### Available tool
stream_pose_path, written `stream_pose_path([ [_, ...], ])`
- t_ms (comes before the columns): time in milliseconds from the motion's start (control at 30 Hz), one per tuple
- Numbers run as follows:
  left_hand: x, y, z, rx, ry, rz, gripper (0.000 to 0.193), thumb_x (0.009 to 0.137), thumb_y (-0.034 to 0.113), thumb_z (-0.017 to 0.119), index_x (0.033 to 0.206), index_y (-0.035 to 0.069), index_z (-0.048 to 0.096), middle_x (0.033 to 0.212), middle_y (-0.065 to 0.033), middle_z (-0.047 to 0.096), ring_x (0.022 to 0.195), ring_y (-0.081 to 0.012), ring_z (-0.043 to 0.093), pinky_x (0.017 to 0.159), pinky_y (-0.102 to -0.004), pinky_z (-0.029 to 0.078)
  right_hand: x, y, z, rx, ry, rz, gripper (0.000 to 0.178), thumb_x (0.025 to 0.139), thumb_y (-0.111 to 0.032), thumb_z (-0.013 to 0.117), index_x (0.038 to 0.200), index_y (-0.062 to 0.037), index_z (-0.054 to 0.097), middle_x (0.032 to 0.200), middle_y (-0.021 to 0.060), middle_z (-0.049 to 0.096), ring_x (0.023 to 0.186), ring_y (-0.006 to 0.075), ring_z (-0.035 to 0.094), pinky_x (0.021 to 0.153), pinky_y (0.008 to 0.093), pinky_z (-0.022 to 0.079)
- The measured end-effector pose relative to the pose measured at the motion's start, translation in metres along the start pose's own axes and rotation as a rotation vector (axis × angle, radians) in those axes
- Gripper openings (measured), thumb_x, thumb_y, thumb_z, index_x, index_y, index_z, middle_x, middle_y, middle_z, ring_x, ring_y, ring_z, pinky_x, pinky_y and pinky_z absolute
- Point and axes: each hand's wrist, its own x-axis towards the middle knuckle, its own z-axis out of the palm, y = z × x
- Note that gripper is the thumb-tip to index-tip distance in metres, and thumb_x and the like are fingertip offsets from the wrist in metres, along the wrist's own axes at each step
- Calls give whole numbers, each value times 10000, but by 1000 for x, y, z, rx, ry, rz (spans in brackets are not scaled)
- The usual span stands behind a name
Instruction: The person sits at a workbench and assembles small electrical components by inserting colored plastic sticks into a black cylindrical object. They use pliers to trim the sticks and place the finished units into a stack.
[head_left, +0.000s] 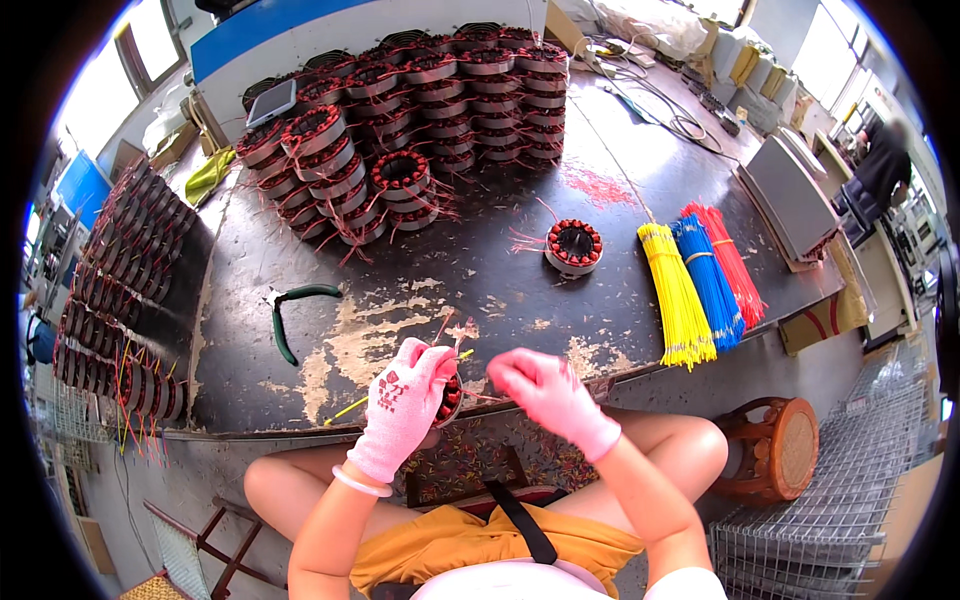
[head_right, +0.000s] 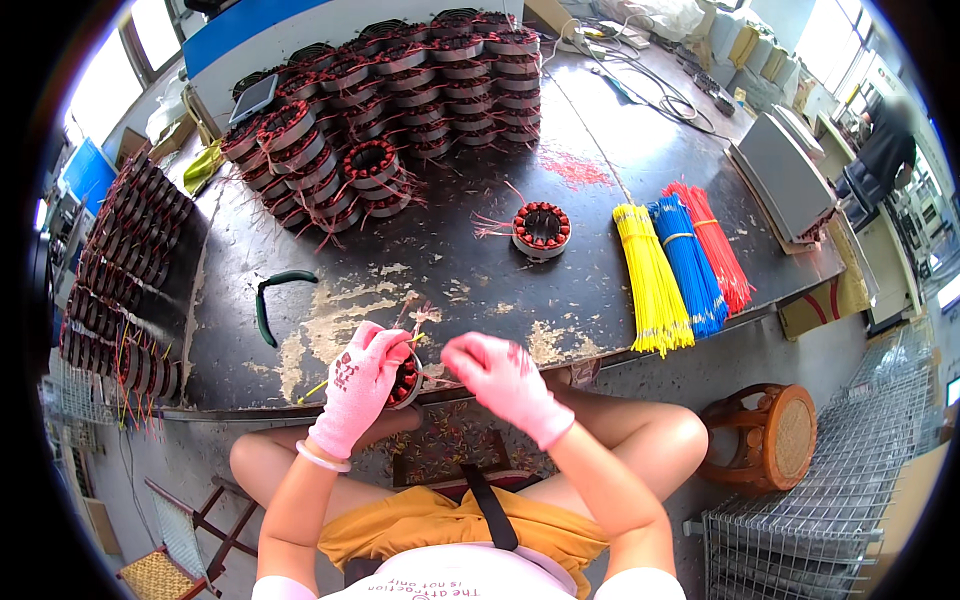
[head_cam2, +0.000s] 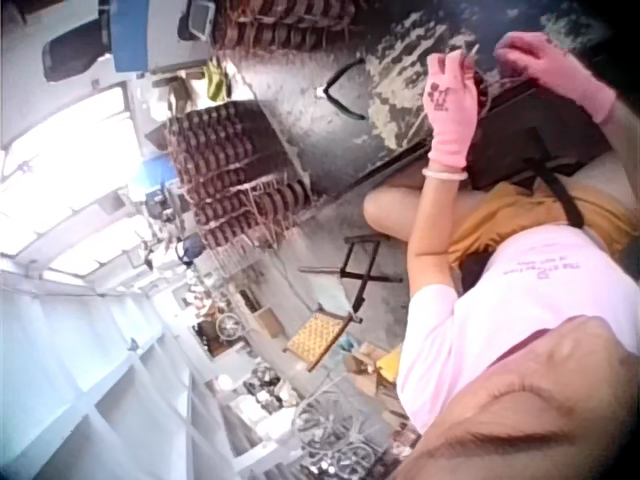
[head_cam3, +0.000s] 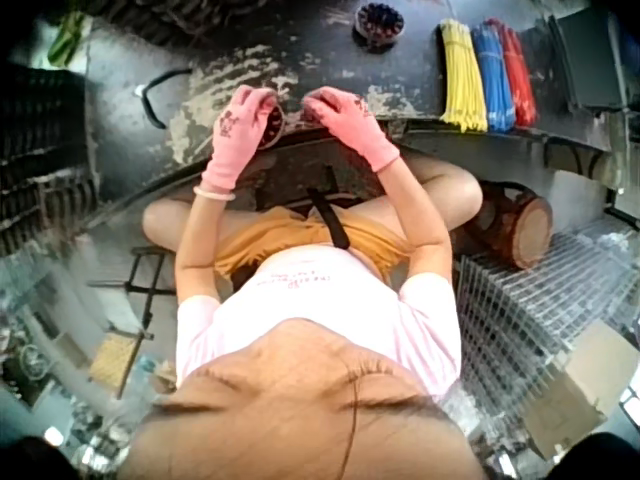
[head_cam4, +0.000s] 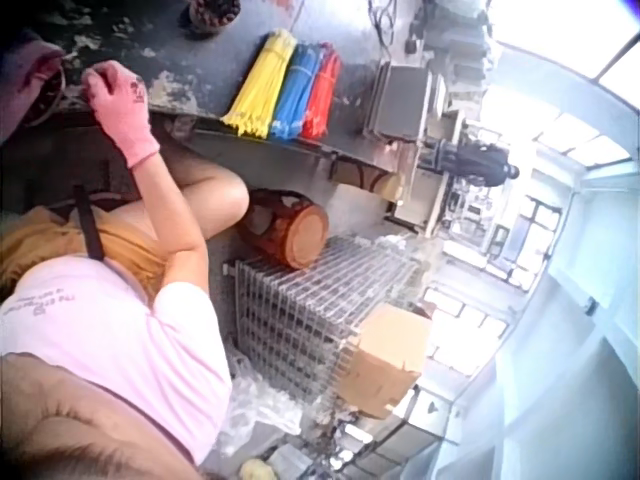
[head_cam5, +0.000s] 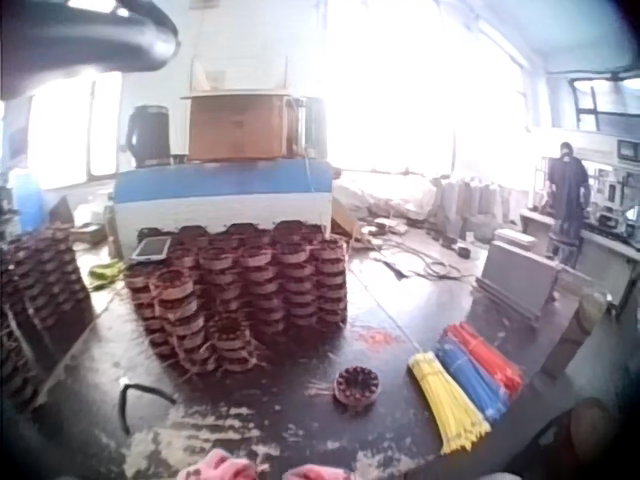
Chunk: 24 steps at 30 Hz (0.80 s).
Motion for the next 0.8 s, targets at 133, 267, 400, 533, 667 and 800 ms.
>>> stream_pose_path([
  [133,5,0,11,-96,45,62,293,934,42,637,1221,97,646,1052,-132,566,892,-340,653,738,-431,542,51,-13,-8,227,-329,312,260,975,-226,639,1119,-28,726,861,45,715,713,115,623,648,280,512],
  [267,7,5,15,-168,58,4,327,932,-34,574,1243,58,619,1037,-152,565,900,-338,627,788,-411,527,79,-4,7,397,-461,299,229,987,-244,646,1089,-48,708,820,1,666,683,86,590,598,245,463],
  [400,5,0,16,-149,143,44,257,934,21,621,1187,48,583,1048,-150,563,892,-360,645,740,-431,535,63,4,10,457,-292,323,166,1002,-203,627,1005,-43,668,850,19,696,711,96,631,599,247,483],
  [533,0,-4,15,-223,77,19,238,905,13,643,1135,63,613,1043,-138,572,877,-346,663,722,-435,542,15,-11,14,273,-55,150,193,1020,-165,611,1115,-12,680,925,55,732,722,102,670,635,264,547],
  [667,3,-1,9,-211,-26,47,249,884,-17,676,1127,39,666,1040,-142,578,899,-340,662,753,-406,560,-5,-12,17,-188,185,-315,148,908,-43,704,1055,-42,726,864,81,709,738,207,686,665,310,548],
  [800,3,-9,7,-210,-47,126,230,893,21,687,1121,47,668,1034,-136,592,898,-339,662,747,-414,554,1,-15,7,-329,277,-526,181,837,-14,759,1011,-58,732,915,111,692,806,268,679,712,353,549],
])
